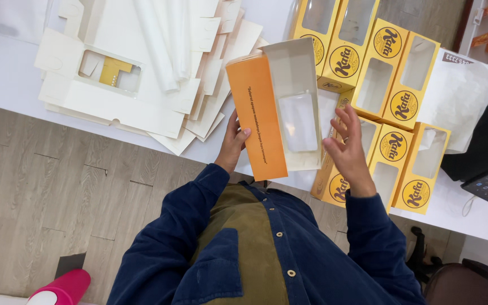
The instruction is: The person assembles yellow cardboard boxes by folding flaps and inserting white tissue paper into each box. They handle the boxes one at a time, placing the finished boxes on the table.
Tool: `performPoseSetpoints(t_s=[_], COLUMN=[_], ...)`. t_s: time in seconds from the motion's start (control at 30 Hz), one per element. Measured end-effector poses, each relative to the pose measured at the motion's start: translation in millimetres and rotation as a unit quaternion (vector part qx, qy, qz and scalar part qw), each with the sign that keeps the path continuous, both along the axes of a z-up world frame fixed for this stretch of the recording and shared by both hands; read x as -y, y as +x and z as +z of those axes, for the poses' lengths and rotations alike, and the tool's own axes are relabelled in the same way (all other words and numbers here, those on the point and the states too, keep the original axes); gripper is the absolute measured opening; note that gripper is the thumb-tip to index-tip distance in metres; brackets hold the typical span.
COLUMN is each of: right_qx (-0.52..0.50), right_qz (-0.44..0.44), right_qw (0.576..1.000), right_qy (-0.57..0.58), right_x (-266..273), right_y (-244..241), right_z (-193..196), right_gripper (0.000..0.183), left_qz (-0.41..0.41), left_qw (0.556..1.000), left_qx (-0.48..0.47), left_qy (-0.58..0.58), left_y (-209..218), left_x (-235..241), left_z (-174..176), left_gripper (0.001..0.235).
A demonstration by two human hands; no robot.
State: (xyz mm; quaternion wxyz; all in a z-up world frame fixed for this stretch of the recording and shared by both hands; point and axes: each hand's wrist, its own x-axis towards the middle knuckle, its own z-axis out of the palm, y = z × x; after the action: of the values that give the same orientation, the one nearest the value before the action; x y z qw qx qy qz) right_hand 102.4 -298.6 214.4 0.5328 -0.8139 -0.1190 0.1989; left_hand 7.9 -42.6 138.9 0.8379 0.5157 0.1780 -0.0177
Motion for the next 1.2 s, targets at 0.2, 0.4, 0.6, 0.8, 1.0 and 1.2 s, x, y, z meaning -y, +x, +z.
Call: performPoseSetpoints(t_s=[0.2, 0.4, 0.6, 0.8, 1.0, 1.2], right_qx=[-0.011, 0.111, 0.139, 0.253, 0.322, 0.274], right_qz=[-0.059, 0.010, 0.120, 0.164, 0.086, -0.033], right_qw=[0.998, 0.989, 0.963, 0.913, 0.857, 0.871], right_qy=[-0.035, -0.092, -0.196, -0.276, -0.394, -0.407], right_x=[-23.0, -4.4, -31.7, -28.4, -25.5, -72.5], right_y=[-3.6, 17.9, 32.1, 36.1, 14.9, -29.4], right_z=[-8.6, -7.3, 21.1, -16.2, -48.3, 8.4], right_gripper=[0.078, 0.066, 0.059, 0.067, 0.060, 0.080], left_qz=[0.006, -0.065, 0.267, 0.119, 0.071, 0.279], left_qw=[0.991, 0.995, 0.849, 0.793, 0.772, 0.771], left_qx=[0.021, -0.043, -0.038, -0.254, -0.252, -0.015], left_qy=[-0.134, 0.068, 0.454, 0.541, 0.578, 0.573], left_y=[-6.5, -4.0, 46.5, 70.3, 71.5, 40.0], left_x=[-7.6, -48.9, -195.0, -242.0, -269.1, -298.0], left_z=[-97.0, -45.5, -56.0, -113.2, -194.8, -97.7], left_gripper=[0.073, 0.108, 0.025, 0.057, 0.049, 0.022])
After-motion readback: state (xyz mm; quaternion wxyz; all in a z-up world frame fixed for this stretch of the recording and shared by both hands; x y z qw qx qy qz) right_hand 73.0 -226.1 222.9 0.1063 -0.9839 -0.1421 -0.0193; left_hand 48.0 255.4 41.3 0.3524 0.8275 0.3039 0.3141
